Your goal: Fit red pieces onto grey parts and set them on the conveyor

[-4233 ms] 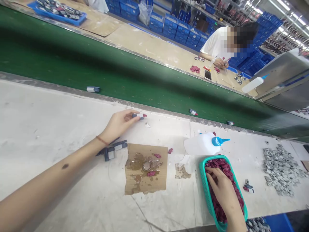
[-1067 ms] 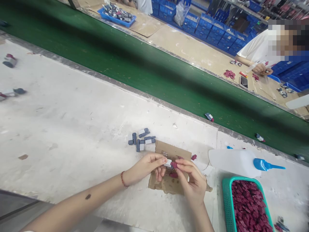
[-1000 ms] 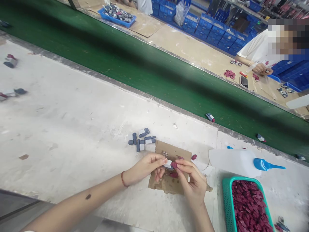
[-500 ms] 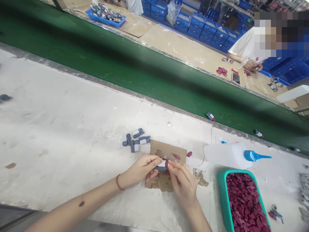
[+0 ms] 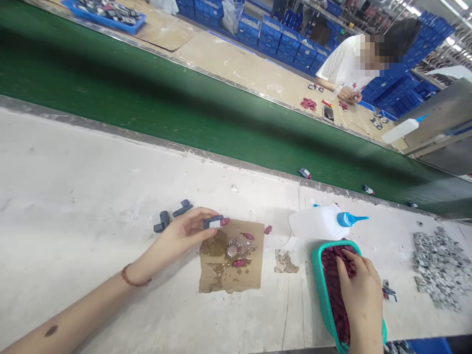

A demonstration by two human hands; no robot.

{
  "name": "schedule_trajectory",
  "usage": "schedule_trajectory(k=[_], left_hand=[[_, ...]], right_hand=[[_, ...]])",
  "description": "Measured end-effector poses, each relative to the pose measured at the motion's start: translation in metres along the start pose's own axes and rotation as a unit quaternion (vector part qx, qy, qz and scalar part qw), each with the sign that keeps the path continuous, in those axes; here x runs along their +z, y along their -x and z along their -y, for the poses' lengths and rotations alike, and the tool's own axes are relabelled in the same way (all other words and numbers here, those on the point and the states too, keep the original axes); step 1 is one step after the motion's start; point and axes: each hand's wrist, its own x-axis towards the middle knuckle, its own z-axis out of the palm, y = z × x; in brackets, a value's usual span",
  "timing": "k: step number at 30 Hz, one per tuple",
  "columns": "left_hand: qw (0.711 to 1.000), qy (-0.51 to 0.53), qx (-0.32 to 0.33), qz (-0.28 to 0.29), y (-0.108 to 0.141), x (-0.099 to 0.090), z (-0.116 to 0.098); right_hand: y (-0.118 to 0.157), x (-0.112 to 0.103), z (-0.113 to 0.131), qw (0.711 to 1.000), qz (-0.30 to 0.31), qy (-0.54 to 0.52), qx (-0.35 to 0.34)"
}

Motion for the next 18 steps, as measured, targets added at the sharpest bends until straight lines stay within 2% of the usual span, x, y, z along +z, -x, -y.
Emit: schedule_trajectory(k=[3,8,11,13,16,18], left_hand=[[0.999,-0.020,0.023,-0.038,-0.022,-0.008,-0.008],[0.991,-0.052,0.088,-0.088,-0.080,-0.019,-0.022],[0.981,-0.088,0.113,-0.129,-0.117,-0.023,-0.030],[0.974,-0.114,0.134,-0.144,-0.135,-0.024,-0.036],[0.966,-0.141,0.162,-0.145,-0.149,-0.026,-0.041],[0.959,-0.160,0.176,-0.154,-0.147,-0.029,-0.041]], right_hand=[[-0.006,0.006,-0.016,0.997,0.033,0.064,-0.011],[-0.012,0.012,-0.012,0.997,0.036,0.070,0.014],[-0.015,0.008,-0.011,0.998,0.030,-0.029,0.044],[-0.014,0.003,-0.010,0.985,0.043,-0.127,0.108],[-0.007,-0.007,0.000,0.946,0.050,-0.246,0.205],[0.001,-0.013,0.014,0.931,0.026,-0.287,0.226]])
